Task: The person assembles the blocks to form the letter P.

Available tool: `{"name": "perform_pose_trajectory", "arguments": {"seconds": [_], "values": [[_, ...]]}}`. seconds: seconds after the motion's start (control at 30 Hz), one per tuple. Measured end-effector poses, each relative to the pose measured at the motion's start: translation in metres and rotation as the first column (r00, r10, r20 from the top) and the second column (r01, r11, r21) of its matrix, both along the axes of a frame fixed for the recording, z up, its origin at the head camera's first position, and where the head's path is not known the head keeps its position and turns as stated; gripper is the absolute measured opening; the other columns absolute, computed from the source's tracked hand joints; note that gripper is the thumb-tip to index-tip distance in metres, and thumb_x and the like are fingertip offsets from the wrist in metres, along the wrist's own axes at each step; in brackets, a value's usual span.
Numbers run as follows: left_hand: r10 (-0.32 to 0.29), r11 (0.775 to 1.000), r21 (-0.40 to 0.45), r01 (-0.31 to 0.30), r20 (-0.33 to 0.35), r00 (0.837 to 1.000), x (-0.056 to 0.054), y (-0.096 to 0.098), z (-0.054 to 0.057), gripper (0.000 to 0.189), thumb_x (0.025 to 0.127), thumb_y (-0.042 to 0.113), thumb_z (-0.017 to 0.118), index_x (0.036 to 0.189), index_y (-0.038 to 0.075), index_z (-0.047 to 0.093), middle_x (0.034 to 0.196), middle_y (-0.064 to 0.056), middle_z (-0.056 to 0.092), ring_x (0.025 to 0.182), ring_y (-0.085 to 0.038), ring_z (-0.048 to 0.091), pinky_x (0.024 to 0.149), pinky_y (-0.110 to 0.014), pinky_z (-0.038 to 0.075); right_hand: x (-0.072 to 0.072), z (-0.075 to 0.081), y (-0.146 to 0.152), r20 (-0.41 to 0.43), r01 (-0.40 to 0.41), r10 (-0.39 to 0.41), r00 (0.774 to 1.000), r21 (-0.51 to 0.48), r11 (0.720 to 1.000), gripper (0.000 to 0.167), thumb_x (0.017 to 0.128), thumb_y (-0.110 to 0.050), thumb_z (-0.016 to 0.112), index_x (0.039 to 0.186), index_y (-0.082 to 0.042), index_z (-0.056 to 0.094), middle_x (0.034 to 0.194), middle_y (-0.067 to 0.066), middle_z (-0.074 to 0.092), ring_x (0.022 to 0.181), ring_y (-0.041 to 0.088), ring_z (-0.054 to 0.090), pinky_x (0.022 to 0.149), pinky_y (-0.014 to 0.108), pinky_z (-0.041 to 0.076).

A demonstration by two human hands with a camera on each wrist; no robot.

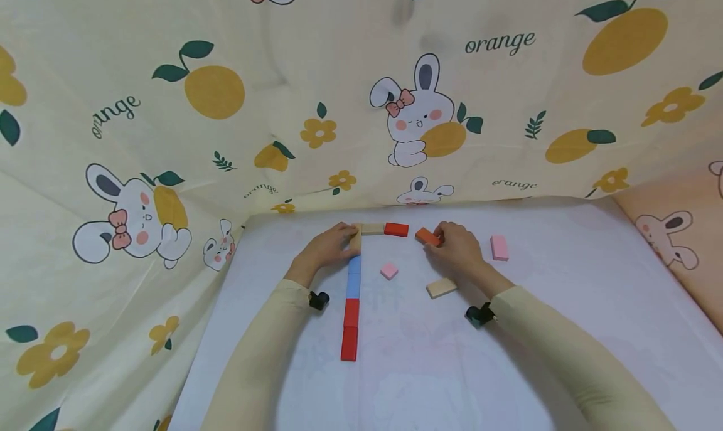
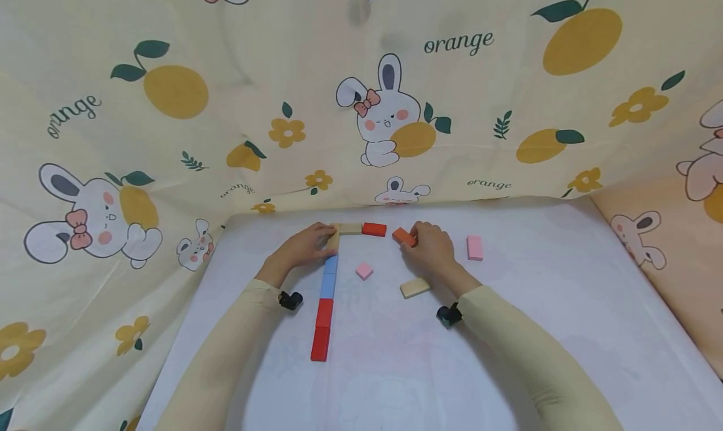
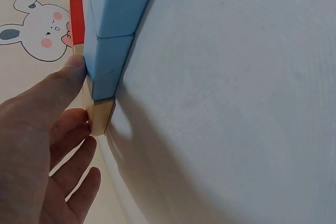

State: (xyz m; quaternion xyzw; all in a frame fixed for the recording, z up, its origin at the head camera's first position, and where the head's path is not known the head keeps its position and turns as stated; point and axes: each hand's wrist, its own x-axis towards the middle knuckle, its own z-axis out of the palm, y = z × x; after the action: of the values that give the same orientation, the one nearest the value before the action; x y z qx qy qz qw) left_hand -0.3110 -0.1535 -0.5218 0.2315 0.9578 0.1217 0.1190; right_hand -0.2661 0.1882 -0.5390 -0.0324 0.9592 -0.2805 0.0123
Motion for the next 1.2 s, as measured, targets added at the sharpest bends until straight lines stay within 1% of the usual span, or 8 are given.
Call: {"name": "perform_pose_trajectory", "arguments": {"seconds": [0.17,0.4,0.67,0.93,1.2], "values": [[0.003,1.0,0.002,-0.003,0.0,1.0,-0.001,-0.001,-0.001,0.074,0.102,0.05,0.072,0.163,0.015,0.049,0.16,-0.009,0.051,0.145,-0.026,0.052,0.122,-0.044,0.044,-0.001,-0.001,-0.007,0.009,0.0,0.0,1.0,-0.003,1.0,0.037,0.097,-0.035,0.078,0.114,-0.005,0.066,0.095,0.011,0.064,0.089,0.03,0.057,0.076,0.04,0.047],[0.003,1.0,0.012,-0.003,0.003,1.0,0.0,-0.001,0.001,0.075,0.102,0.05,0.073,0.163,0.014,0.049,0.159,-0.009,0.052,0.143,-0.026,0.054,0.122,-0.045,0.045,-0.003,-0.002,-0.015,0.02,0.005,-0.005,1.0,0.015,1.0,0.035,0.098,-0.035,0.077,0.11,-0.006,0.064,0.094,0.01,0.063,0.087,0.03,0.058,0.075,0.039,0.047],[0.001,1.0,0.017,-0.001,0.001,1.0,0.0,-0.001,0.001,0.075,0.102,0.051,0.072,0.163,0.015,0.049,0.159,-0.008,0.052,0.143,-0.025,0.053,0.122,-0.044,0.044,-0.004,0.003,-0.026,0.059,0.029,-0.03,0.998,0.015,0.999,0.037,0.097,-0.036,0.077,0.112,-0.005,0.062,0.093,0.011,0.062,0.086,0.029,0.058,0.074,0.039,0.047],[0.001,1.0,0.03,-0.001,0.0,1.0,0.001,-0.001,0.0,0.074,0.101,0.051,0.073,0.162,0.015,0.05,0.158,-0.007,0.053,0.142,-0.024,0.054,0.121,-0.044,0.045,-0.005,0.0,-0.031,0.088,0.042,-0.044,0.995,0.031,0.999,0.039,0.097,-0.037,0.076,0.114,-0.006,0.059,0.096,0.012,0.063,0.087,0.029,0.059,0.076,0.039,0.049],[0.012,0.999,0.031,-0.013,0.013,1.0,-0.001,-0.002,-0.001,0.075,0.101,0.051,0.073,0.163,0.015,0.049,0.158,-0.007,0.053,0.143,-0.025,0.053,0.121,-0.045,0.045,-0.005,0.0,-0.032,0.087,0.044,-0.045,0.995,0.017,0.999,0.041,0.096,-0.038,0.077,0.114,-0.006,0.059,0.097,0.012,0.063,0.087,0.029,0.059,0.075,0.039,0.05]]}}
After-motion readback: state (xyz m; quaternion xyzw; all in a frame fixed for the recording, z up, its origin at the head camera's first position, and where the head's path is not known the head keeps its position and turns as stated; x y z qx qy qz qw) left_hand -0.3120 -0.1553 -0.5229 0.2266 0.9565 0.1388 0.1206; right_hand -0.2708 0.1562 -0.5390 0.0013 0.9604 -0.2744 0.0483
